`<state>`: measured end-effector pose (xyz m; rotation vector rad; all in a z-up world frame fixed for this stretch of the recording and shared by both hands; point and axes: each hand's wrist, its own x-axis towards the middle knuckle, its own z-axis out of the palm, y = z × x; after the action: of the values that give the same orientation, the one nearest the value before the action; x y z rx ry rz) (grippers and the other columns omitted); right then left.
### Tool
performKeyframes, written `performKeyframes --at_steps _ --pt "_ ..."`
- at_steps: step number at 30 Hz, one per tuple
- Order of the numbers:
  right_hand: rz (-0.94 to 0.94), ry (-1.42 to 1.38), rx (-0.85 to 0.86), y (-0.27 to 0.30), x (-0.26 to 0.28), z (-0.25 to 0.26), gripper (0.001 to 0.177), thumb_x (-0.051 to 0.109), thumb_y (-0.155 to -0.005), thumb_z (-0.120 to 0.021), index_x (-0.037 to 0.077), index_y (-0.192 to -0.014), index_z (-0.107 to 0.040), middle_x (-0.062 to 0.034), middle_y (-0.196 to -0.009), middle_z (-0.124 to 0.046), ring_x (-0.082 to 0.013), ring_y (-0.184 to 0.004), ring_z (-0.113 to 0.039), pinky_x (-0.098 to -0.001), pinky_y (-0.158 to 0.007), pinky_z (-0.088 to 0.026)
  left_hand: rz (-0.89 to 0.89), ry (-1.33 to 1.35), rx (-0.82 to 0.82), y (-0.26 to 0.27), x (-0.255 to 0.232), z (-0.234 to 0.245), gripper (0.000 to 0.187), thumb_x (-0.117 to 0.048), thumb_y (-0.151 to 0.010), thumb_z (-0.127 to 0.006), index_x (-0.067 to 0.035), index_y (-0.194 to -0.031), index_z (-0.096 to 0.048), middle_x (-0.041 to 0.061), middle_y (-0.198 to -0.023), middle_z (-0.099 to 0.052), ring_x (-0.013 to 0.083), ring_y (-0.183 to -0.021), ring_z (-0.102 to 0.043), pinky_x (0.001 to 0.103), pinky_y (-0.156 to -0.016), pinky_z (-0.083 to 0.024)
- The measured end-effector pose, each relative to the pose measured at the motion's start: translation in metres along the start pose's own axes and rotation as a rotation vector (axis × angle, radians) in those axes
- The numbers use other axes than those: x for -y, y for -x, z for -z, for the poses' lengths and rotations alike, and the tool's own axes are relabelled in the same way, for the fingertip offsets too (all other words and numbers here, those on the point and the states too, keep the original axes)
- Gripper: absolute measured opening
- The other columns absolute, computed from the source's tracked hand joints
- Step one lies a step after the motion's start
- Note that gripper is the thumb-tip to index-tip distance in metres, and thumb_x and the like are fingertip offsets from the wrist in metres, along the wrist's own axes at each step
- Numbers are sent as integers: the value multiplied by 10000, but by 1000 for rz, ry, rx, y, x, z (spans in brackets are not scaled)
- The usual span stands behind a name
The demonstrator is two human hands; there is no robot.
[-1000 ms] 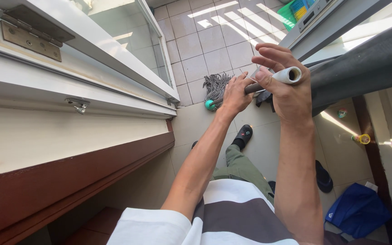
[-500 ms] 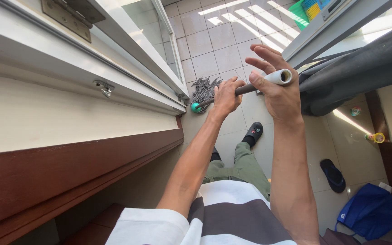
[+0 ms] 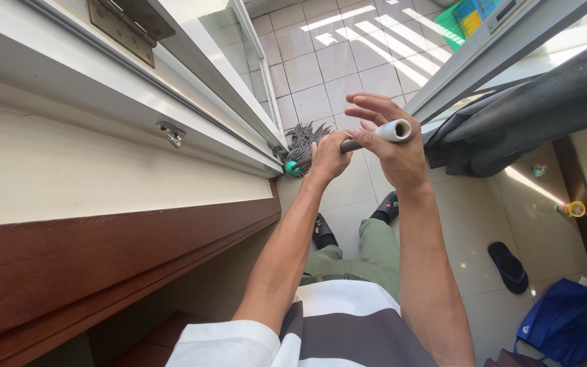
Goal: Assembling a mop by trying to attach the mop head to the handle.
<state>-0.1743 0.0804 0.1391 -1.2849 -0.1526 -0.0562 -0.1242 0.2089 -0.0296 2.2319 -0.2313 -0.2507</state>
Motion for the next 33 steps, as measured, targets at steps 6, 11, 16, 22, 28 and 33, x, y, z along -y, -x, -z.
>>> performKeyframes --at_steps 6,11,16,22,28,33 --pt "-19 107 23 3 10 1 446 -57 -891 -692 36 -1323 -633 -148 -1356 -669 -287 -1280 -676 -390 -1029 -618 114 -26 2 6 -14 3 228 -228 -929 -641 -191 -1141 -718 55 -1107 -748 321 -1141 -674 794 -1045 -300" --pt "-25 113 35 -5 23 16 508 -66 -855 -705 53 -1341 -620 -133 -1344 -677 -300 -1262 -689 -410 -1024 -616 176 3 -23 -1 -31 -10 260 -229 -928 -630 -231 -1176 -708 60 -1124 -757 343 -1130 -673 757 -1028 -346" --pt "-9 163 39 -4 43 50 584 -87 -832 -709 77 -1381 -596 -123 -1351 -677 -297 -1286 -682 -452 -1097 -541 172 89 -24 -7 -64 -33 313 -228 -935 -602 -256 -1238 -676 90 -1142 -732 377 -1122 -652 727 -960 -392" --pt "-14 225 33 -8 64 95 653 -112 -789 -668 85 -1407 -588 -129 -1396 -666 -284 -1350 -649 -470 -1144 -507 148 118 -32 -29 -95 -77 274 -250 -965 -557 -247 -1194 -706 110 -1010 -766 360 -1017 -717 534 -873 -525" --pt "48 195 60 -10 79 138 651 -128 -795 -663 48 -1415 -574 -162 -1409 -652 -324 -1366 -636 -459 -1196 -520 149 223 -50 -46 -135 -111 234 -294 -943 -597 -220 -1135 -707 109 -950 -767 343 -923 -740 473 -782 -563" --pt "47 245 21 -9 104 161 628 -146 -814 -653 27 -1413 -575 -164 -1428 -637 -334 -1382 -622 -420 -1187 -537 -25 287 -166 -61 -156 -148 257 -190 -897 -627 -205 -1139 -713 99 -1097 -766 334 -1001 -724 452 -823 -564"
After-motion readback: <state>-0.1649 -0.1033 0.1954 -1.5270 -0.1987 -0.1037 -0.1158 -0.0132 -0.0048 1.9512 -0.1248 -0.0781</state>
